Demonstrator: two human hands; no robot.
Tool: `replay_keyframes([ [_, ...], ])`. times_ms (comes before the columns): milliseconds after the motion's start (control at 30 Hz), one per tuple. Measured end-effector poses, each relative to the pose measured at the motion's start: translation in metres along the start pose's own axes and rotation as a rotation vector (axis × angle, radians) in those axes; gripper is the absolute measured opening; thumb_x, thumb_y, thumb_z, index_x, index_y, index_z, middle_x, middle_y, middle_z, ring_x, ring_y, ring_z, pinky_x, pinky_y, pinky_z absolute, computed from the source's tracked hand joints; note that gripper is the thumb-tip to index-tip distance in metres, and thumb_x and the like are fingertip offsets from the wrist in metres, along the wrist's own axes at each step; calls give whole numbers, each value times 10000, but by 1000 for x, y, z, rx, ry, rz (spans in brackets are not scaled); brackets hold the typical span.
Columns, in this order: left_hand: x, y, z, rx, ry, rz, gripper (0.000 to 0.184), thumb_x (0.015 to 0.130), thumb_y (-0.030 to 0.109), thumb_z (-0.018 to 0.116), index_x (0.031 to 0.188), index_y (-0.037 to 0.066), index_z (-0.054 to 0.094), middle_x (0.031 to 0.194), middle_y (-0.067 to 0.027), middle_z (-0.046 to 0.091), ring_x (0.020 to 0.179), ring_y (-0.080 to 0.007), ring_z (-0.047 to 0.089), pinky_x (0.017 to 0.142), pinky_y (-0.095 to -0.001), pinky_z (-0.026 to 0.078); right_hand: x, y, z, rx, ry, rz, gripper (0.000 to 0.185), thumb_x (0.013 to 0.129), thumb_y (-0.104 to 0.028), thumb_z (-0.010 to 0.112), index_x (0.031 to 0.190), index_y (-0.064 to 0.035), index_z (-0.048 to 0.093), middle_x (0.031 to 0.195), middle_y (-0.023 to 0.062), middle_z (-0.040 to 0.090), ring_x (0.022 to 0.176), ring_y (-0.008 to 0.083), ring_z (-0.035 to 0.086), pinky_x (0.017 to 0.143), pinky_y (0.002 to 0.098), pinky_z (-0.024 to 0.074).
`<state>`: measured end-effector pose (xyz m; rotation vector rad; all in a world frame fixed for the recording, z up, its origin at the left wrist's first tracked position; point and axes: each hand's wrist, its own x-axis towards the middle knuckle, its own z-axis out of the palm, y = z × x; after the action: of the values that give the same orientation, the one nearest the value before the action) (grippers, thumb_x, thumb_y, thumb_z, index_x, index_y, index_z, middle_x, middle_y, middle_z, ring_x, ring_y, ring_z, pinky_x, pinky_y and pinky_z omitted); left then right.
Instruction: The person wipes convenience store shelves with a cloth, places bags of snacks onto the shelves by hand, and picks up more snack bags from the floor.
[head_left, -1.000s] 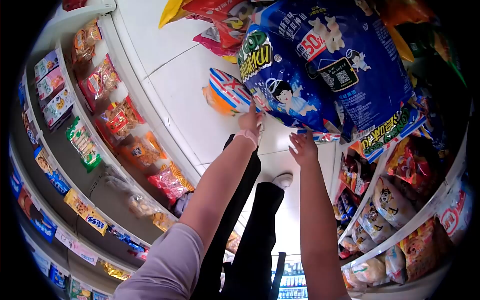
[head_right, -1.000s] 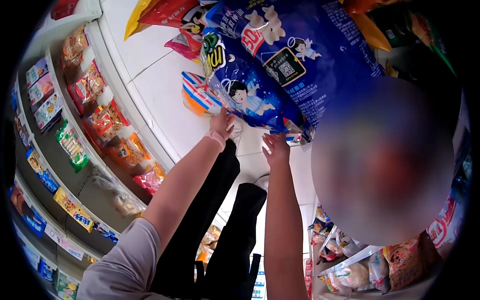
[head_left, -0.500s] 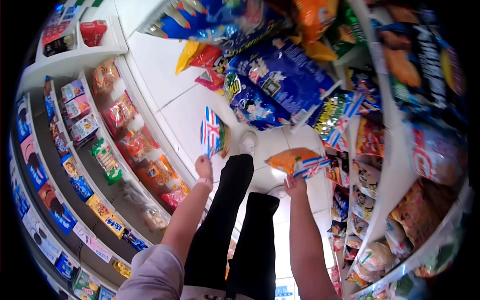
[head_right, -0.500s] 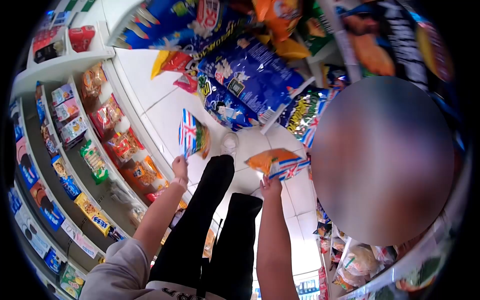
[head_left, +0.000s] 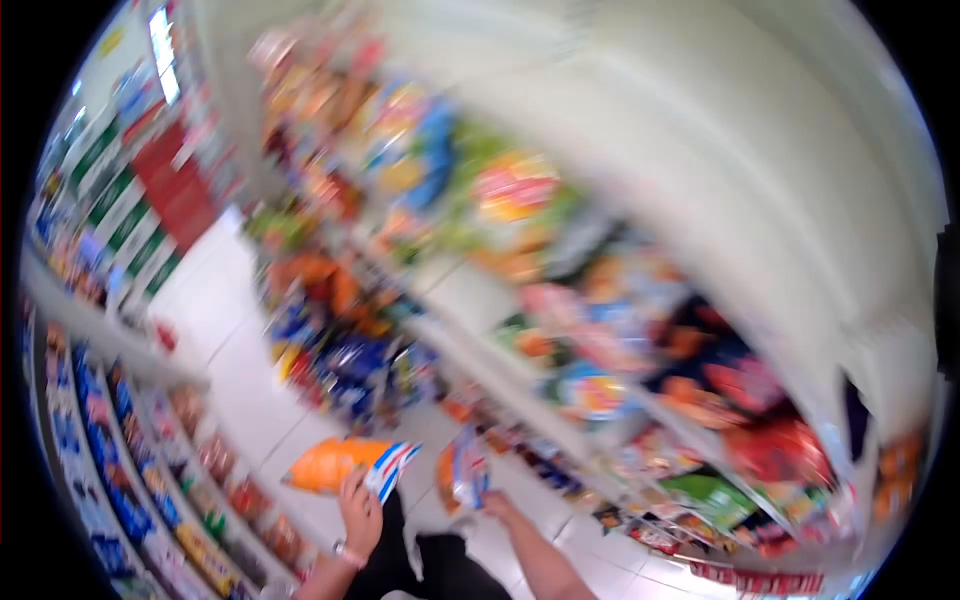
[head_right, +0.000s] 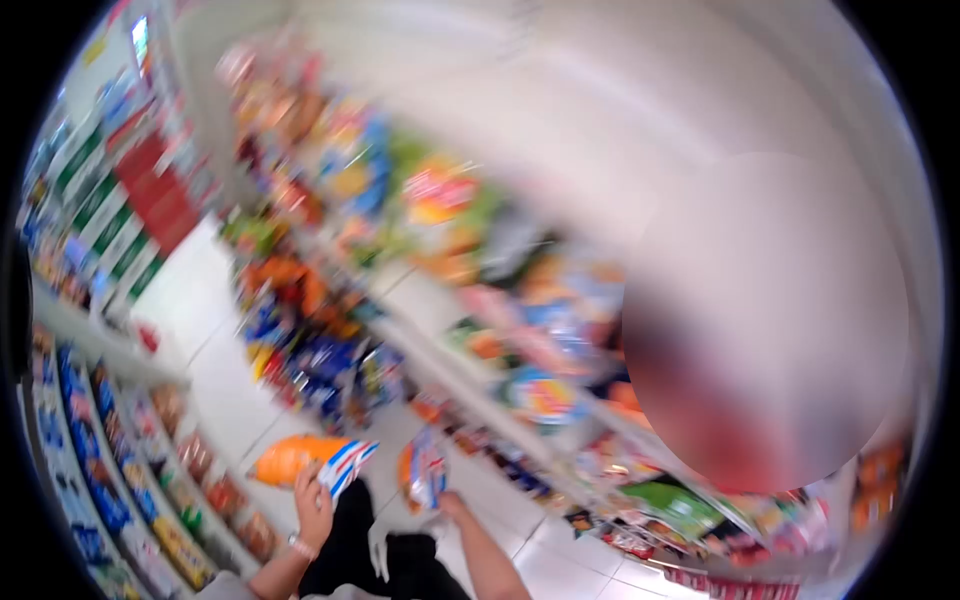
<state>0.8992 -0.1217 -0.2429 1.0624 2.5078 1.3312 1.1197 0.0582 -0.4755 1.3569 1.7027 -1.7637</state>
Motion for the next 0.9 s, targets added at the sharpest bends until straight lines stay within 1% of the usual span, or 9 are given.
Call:
replay_keyframes([
  [33, -6, 31, 5, -101, -69, 66, 94, 757, 18, 487, 816, -48, 521, 1132, -199, 520, 1062, -390, 457, 945, -442, 313, -19, 16, -17, -255, -71, -178, 177, 776, -211, 537, 850, -72, 619, 740, 32, 591, 611, 139, 515, 534, 326, 433],
  [167, -50, 189, 14, -225, -226, 312, 258, 876, 114, 445, 1054, -32, 564, 1046, -177, 575, 998, -308, 523, 858, -367, 406, -160, 50, -50, 163, 83, -64, 246, 842, -277, 524, 905, -70, 641, 849, 68, 619, 670, 145, 532, 626, 310, 450],
  [233, -81, 205, 54, -503, -550, 238, 331, 916, 145, 409, 1185, -36, 470, 1186, -188, 509, 1068, -287, 500, 915, -358, 377, -248, 83, -63, 46, 184, -179, 337, 891, -316, 468, 1001, -29, 606, 995, 103, 610, 803, 179, 583, 757, 318, 452],
  [300, -99, 256, 71, -743, -775, 240, 316, 903, 161, 426, 1120, -57, 497, 1150, -189, 531, 1056, -281, 513, 923, -370, 376, -319, 127, -55, 1104, 72, -108, 377, 908, -301, 434, 1121, -3, 519, 1065, 142, 587, 984, 245, 570, 864, 341, 422],
  [467, -162, 411, 86, -1141, -1387, -86, 321, 884, 177, 451, 1038, -94, 526, 1140, -202, 535, 1029, -282, 536, 929, -390, 384, -444, 194, -5, 1884, 442, -207, 404, 904, -300, 412, 1244, -84, 437, 1097, 115, 591, 1119, 210, 498, 1020, 437, 281],
  [567, -196, 471, 90, -1111, -1743, -284, 413, 905, 271, 451, 1068, -104, 513, 1113, -210, 546, 1026, -263, 543, 896, -375, 436, -474, 226, 12, 2303, 751, -526, 387, 898, -281, 403, 1231, -87, 441, 1180, 88, 547, 1132, 216, 484, 1030, 451, 276],
  [600, -211, 481, 98, -1134, -1809, -296, 392, 913, 241, 439, 1077, -110, 503, 1134, -218, 530, 1031, -273, 543, 904, -383, 432, -509, 203, -8, 2297, 746, -972, 333, 896, -252, 390, 1179, -96, 472, 1168, 55, 555, 1092, 231, 508, 1035, 455, 263],
  [633, -226, 486, 109, -1123, -1876, -329, 382, 914, 230, 437, 1073, -112, 501, 1141, -220, 525, 1036, -273, 540, 908, -388, 431, -522, 205, -15, 2297, 811, -1091, 335, 896, -255, 390, 1179, -96, 472, 1169, 55, 554, 1093, 231, 507, 1033, 455, 265],
  [900, -330, 551, 211, -944, -2081, -590, 353, 935, 233, 383, 1007, -89, 508, 1180, -221, 505, 1060, -261, 525, 926, -394, 413, -564, 277, -106, 2272, 1080, -1068, 345, 895, -278, 389, 1179, -99, 469, 1174, 59, 548, 1100, 226, 497, 1015, 455, 282],
])
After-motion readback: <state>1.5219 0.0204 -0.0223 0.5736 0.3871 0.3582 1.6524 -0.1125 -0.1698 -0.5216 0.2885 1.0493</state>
